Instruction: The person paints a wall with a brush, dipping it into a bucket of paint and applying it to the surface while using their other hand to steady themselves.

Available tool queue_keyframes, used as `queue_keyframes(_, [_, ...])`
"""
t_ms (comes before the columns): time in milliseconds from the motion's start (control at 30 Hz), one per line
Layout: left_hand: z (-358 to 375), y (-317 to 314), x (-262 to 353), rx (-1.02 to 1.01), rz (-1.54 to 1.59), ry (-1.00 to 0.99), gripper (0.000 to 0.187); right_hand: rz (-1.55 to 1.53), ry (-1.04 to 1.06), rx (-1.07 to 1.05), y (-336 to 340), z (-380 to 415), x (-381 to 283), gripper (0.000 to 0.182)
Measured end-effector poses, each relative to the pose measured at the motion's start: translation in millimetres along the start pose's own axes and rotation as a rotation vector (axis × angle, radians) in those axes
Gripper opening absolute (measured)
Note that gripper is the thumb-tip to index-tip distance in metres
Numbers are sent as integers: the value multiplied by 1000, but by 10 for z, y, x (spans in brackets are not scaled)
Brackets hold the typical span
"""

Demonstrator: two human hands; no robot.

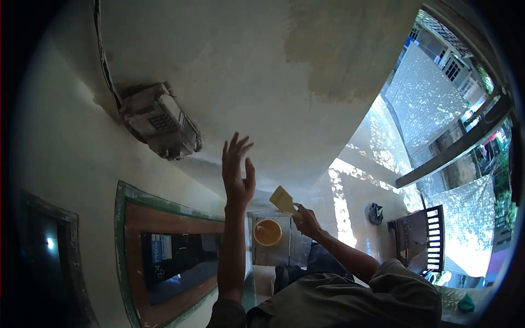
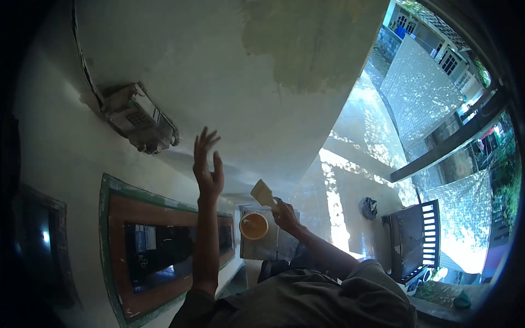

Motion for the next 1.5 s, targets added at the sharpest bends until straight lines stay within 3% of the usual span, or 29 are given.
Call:
queue_keyframes(67, [679,-156,-217,-53,17,217,27,-12,-72,-84,-114,111,252,42])
queue_keyframes(100, [1028,-227,-303,-69,21,315,26,-112,-382,-205,-15,125,4,41])
queue_keyframes(200, [2146,-434,-548,-111,35,592,27,-81,-461,-343,-176,183,211,41])
queue_keyframes(233, [2494,-491,-606,-122,31,636,28,-64,-470,-392,-272,193,363,41])
queue_keyframes(300, [3142,-605,-635,-134,-9,781,28,64,-180,-398,-475,182,677,42])
queue_keyframes(600, [5108,-1078,-526,-190,-210,1345,38,255,-183,-722,-1121,-294,1292,42])
queue_keyframes(833, [5733,-1581,-729,22,-187,1488,50,460,-162,-922,-1516,-423,1721,41])
queue_keyframes(867, [5796,-1647,-770,-27,-150,1573,52,492,-168,-962,-1577,-417,1763,40])
queue_keyframes(1167, [5829,-1876,-974,236,-38,1733,47,580,7,-1136,-2289,-313,1933,33])
queue_keyframes(1300, [5842,-1864,-999,265,40,1750,47,588,30,-1165,-2654,-256,2095,33])
queue_keyframes(1500, [5963,-1844,-999,155,-3,1710,45,716,89,-1184,-2985,-251,2084,32])
Point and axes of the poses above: each hand's wrist, its own z-axis away from the middle knuckle, its own y-axis out of the back of the hand, x = y × z, the point moved 2 cm from there along -z, towards the middle knuckle, and after that the axes turned 3 degrees about -x, right-handed, at the moved point
